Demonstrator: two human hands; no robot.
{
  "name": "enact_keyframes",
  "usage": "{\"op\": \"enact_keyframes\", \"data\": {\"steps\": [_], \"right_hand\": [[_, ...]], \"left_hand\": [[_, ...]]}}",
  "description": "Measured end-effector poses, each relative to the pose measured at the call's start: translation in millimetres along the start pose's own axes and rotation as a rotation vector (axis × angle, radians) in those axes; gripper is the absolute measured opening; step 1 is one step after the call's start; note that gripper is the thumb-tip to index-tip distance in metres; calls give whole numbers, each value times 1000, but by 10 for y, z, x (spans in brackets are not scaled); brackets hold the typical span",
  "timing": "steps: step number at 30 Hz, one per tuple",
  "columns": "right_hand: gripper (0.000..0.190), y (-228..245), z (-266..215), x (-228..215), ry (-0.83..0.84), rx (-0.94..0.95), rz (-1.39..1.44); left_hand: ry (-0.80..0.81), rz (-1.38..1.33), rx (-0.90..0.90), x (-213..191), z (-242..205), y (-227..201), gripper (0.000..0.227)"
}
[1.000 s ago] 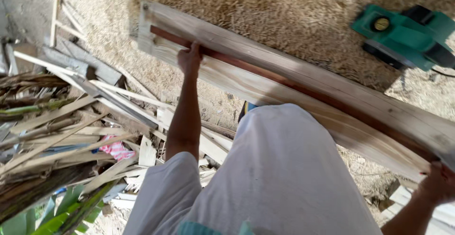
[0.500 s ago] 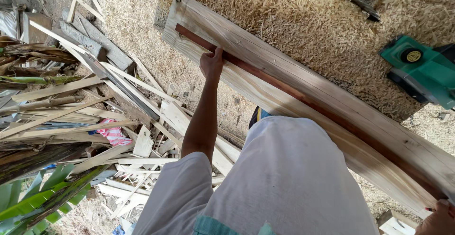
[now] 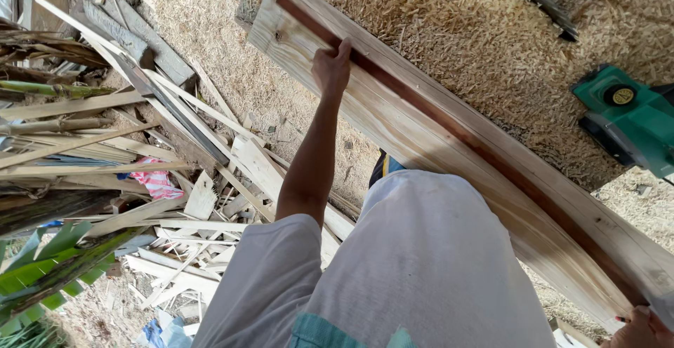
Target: The person traces the outline of a curved wooden strip onto a larger wooden board using a pencil, holding the strip in place while drawing along its edge.
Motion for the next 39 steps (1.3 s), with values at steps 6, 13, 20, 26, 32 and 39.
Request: {"op": "enact_keyframes", "data": {"steps": [6, 13, 20, 26, 32, 39], "right_hand": [[26, 179, 20, -71, -134, -234, 66], [25, 256, -158, -78, -131, -245, 94], [24, 516, -298, -176, -121, -287, 73], [22, 654, -516, -352, -230, -285, 74], [17, 898, -643, -423, -205, -230, 151], [18, 946, -713, -515, -299, -103, 217]], "left_hand": [[-74, -3, 61, -23, -55, -211, 64], [-58, 20, -14, -215, -172, 132, 59], [-10, -23, -68, -198, -196, 137, 53], [-24, -56, -55, -173, -145, 207, 52], [-20, -14, -31, -151, -61, 257, 54], [-21, -26, -67, -184, -119, 187, 58]]}}
Point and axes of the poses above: each hand's wrist, its own z-axis towards the middle knuckle, its own x-axis out of the palm, y = z × x, the point moved 10 cm from there along z, towards the middle knuckle, and after that the axes turned 8 degrees about -z, right-handed, at the moved point
